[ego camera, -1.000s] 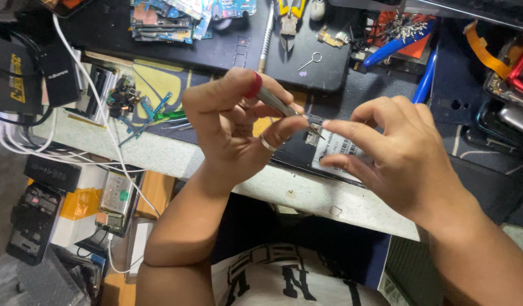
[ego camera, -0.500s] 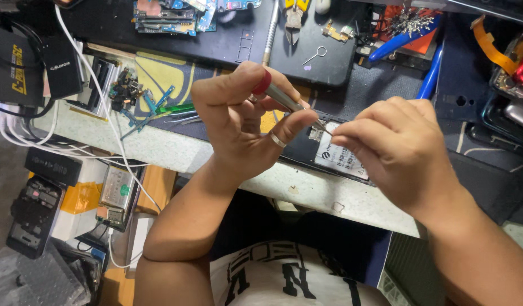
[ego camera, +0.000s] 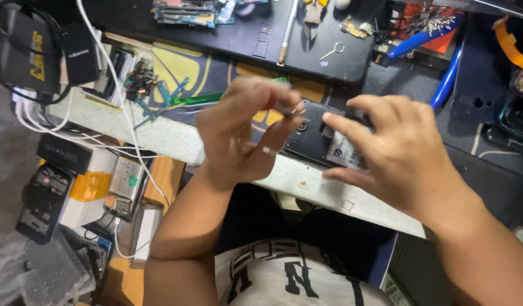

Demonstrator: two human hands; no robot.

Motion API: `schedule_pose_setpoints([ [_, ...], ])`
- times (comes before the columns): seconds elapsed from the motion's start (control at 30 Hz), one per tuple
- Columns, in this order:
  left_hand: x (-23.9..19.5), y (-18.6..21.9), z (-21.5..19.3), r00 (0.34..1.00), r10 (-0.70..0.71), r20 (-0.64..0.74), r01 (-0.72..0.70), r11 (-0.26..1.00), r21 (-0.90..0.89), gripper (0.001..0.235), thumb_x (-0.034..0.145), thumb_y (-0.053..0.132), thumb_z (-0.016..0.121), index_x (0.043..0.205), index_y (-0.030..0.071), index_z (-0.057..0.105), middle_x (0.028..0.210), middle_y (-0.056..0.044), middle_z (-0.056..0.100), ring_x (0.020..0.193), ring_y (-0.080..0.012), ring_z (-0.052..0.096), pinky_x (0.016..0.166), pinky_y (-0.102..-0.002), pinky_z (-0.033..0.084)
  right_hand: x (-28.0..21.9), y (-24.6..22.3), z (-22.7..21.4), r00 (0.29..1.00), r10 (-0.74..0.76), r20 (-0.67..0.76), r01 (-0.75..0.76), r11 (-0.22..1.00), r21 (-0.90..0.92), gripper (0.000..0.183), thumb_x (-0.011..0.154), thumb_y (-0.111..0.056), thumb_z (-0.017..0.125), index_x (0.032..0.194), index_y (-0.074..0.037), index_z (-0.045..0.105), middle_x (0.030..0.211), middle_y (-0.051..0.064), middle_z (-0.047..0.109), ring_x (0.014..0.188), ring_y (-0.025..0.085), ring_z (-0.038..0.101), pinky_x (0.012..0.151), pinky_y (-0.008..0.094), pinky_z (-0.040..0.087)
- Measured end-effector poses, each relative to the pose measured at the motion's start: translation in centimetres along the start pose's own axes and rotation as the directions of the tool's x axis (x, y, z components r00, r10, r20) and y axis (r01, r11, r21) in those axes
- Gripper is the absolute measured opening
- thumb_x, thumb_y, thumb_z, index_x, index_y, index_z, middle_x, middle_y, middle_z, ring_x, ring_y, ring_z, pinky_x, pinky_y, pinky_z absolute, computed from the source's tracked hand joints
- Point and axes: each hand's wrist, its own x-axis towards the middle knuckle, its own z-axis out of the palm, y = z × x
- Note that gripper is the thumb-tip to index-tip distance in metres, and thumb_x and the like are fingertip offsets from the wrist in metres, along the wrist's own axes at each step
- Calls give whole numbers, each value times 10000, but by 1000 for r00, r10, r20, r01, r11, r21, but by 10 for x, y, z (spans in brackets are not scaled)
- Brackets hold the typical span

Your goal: The person disassembles a smartphone, removes the battery, and uses a screwdriver to remove screws from the back cover. They handle the phone casing, battery, and internal components while working at a cluttered electronics repair bench.

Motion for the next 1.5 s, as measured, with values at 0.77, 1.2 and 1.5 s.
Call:
schedule_pose_setpoints([
  [0.77, -16, -6, -11, 983, 90, 158, -126, 962, 241, 524, 981, -146, 705, 1388, 99, 483, 1186, -141, 659, 951, -252, 716, 829, -351, 610, 1, 2, 2, 994, 101, 43, -103, 993, 52, 691, 643, -447, 890, 1250, -158, 731, 1088, 43, 629, 971, 249, 570, 810, 393, 396],
  [1.2, -10, -2, -10, 977, 36, 209, -83, 971, 223, 481, 986, -173, 642, 1381, 74, 520, 1161, -132, 673, 825, -166, 656, 713, -267, 558, 1, 1, 2, 994, 101, 42, -103, 994, 46, 697, 646, -454, 883, 1259, -160, 729, 1097, 52, 630, 981, 255, 569, 815, 396, 398],
  [1.5, 1, 6, -7, 975, 105, 197, -157, 950, 269, 390, 1023, -64, 696, 1344, 87, 534, 1222, -126, 613, 1007, -223, 661, 837, -338, 582, 2, -1, 0, 995, 95, 42, -96, 995, 29, 703, 648, -460, 874, 1264, -158, 727, 1096, 54, 631, 995, 258, 576, 822, 392, 406],
])
